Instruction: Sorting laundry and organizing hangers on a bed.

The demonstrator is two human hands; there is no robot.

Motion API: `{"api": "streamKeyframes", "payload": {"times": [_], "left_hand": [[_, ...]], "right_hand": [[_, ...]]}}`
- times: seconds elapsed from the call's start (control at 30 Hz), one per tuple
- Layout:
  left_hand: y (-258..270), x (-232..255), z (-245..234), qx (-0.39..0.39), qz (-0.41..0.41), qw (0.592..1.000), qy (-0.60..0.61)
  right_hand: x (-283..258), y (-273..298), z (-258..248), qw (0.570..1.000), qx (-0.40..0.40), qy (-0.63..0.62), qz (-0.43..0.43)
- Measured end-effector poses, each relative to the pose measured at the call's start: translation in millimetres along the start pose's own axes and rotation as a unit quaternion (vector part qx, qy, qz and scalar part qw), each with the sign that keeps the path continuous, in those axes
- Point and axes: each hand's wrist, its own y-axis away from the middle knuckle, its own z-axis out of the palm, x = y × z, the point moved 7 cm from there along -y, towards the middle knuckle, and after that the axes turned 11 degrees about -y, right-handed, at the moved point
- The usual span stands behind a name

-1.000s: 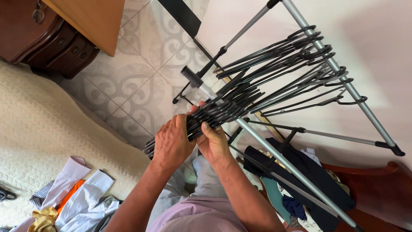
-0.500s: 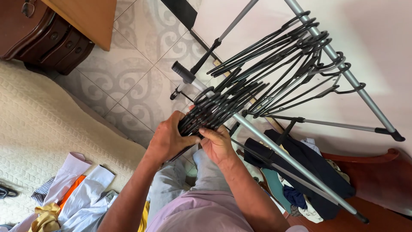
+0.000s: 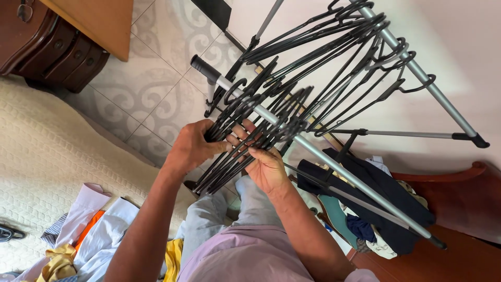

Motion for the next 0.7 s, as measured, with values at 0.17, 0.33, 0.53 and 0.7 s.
{"api": "streamKeyframes", "payload": {"times": [0.17,0.33,0.53,0.7], "left_hand": [[-1.6,-3.8,-2.5,0.020,0.012,1.000,0.015],[19.0,23.1,-17.9,0.005,0.022,0.996,0.088],[23.5,31.7,-18.4,-0.029,0.064,0.986,0.151],[28.1,36.2,-15.3,-0.054,0.090,0.957,0.271]], "right_hand": [[-3.2,6.5,-9.0,0.999,0.003,0.029,-0.025],[-5.4,6.4,-33.4,0.998,0.018,0.036,-0.046],[-4.8,2.3,-31.8,0.998,0.017,0.034,-0.056],[-4.1,4.3,-30.5,0.999,0.022,-0.006,-0.044]]}}
